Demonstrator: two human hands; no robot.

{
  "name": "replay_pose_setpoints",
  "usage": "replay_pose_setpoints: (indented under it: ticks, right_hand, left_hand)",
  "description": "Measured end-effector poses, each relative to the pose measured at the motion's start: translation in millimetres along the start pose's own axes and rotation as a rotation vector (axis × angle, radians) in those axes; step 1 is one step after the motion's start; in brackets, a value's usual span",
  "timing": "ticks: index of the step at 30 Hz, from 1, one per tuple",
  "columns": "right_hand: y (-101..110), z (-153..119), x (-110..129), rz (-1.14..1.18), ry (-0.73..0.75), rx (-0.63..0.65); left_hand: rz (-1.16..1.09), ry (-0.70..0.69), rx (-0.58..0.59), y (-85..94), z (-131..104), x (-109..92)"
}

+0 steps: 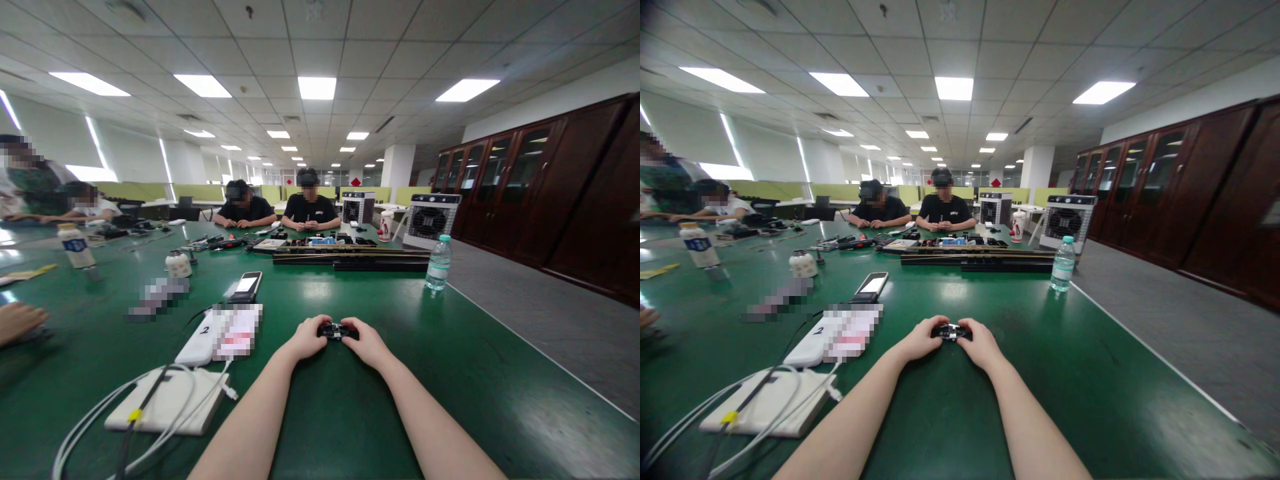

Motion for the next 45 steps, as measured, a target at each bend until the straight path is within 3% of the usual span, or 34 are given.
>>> replay_pose_setpoints:
  ticks: [10, 21, 45]
  right_hand:
    - [0, 0, 2, -0.003, -0.009, 0.016]
    - [1, -1, 2, 0.022, 0.014, -0.006]
    - [3, -2, 5, 0.019, 0.015, -0.015]
  left_hand:
    - [-0.015, 0.011, 0.015, -0.5, 1, 2]
    - [-0.16, 0.057, -0.01, -9.0, 8, 21]
    - [-0.161, 0.006, -0.015, -1.5, 2, 10]
Point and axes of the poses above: each hand's wrist, its own z-axis towards the middle knuckle, its own y-axis out of the back of the hand, x = y × z, the point moved 6 cm from there along z, towards the middle knuckle
